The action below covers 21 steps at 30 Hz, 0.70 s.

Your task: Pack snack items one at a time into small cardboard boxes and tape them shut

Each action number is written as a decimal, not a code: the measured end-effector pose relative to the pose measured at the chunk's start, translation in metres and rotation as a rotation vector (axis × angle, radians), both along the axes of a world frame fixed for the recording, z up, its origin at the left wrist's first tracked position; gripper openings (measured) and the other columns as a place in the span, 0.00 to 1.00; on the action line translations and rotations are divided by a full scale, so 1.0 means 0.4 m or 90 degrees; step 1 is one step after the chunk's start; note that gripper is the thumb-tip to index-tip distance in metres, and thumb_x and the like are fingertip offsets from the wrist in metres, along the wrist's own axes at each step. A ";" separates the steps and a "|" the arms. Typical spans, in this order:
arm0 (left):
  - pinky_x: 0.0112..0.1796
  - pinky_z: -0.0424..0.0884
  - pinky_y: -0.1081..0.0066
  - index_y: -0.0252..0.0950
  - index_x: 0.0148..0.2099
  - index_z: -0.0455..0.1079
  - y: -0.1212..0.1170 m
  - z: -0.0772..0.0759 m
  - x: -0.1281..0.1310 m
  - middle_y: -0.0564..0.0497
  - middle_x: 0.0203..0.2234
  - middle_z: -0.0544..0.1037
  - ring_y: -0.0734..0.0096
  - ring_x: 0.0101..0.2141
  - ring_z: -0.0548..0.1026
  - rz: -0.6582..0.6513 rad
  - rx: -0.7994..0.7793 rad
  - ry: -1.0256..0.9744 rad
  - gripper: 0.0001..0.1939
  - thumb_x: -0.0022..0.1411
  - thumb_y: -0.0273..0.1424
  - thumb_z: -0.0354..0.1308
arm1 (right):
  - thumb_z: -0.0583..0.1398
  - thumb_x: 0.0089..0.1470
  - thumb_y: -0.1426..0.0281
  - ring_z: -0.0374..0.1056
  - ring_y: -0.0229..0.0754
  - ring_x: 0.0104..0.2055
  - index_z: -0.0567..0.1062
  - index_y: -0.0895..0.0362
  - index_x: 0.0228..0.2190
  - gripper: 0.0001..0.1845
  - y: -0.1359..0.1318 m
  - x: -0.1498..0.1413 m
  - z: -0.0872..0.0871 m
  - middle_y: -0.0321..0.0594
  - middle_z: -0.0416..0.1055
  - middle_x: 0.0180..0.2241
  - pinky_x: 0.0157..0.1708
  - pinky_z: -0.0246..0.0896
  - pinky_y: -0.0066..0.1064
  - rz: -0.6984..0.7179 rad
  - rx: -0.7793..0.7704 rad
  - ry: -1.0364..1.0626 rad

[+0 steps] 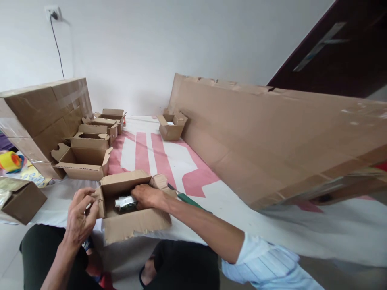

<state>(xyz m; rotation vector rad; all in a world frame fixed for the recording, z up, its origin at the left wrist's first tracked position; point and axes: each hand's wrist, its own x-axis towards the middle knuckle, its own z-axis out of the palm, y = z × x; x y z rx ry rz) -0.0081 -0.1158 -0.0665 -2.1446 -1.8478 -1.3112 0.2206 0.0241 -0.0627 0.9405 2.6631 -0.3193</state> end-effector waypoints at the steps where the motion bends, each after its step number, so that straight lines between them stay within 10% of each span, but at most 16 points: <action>1: 0.50 0.77 0.59 0.41 0.34 0.73 -0.004 -0.018 -0.006 0.43 0.47 0.82 0.58 0.48 0.82 0.010 -0.023 -0.018 0.14 0.74 0.34 0.54 | 0.72 0.57 0.73 0.83 0.59 0.51 0.86 0.65 0.46 0.15 -0.001 0.012 0.007 0.61 0.86 0.49 0.46 0.73 0.36 -0.008 0.001 0.017; 8: 0.48 0.78 0.59 0.41 0.38 0.75 0.017 -0.072 -0.021 0.44 0.47 0.85 0.56 0.47 0.85 -0.015 -0.104 -0.031 0.09 0.70 0.34 0.55 | 0.69 0.57 0.67 0.78 0.49 0.42 0.81 0.59 0.47 0.16 -0.013 0.103 0.051 0.47 0.83 0.45 0.37 0.65 0.32 -0.143 -0.095 0.244; 15: 0.50 0.77 0.57 0.41 0.37 0.77 0.085 0.026 0.009 0.45 0.40 0.86 0.55 0.46 0.82 -0.001 -0.021 -0.012 0.07 0.66 0.31 0.57 | 0.69 0.54 0.62 0.74 0.44 0.41 0.80 0.57 0.45 0.18 -0.034 0.116 0.020 0.38 0.81 0.40 0.43 0.69 0.34 -0.253 -0.409 0.660; 21: 0.52 0.81 0.55 0.38 0.62 0.76 0.150 0.077 0.070 0.42 0.52 0.84 0.53 0.50 0.84 -0.128 -0.098 -0.091 0.26 0.63 0.37 0.66 | 0.68 0.59 0.54 0.76 0.50 0.52 0.80 0.56 0.50 0.24 -0.033 0.083 0.015 0.43 0.81 0.49 0.54 0.72 0.40 -0.237 -0.481 0.850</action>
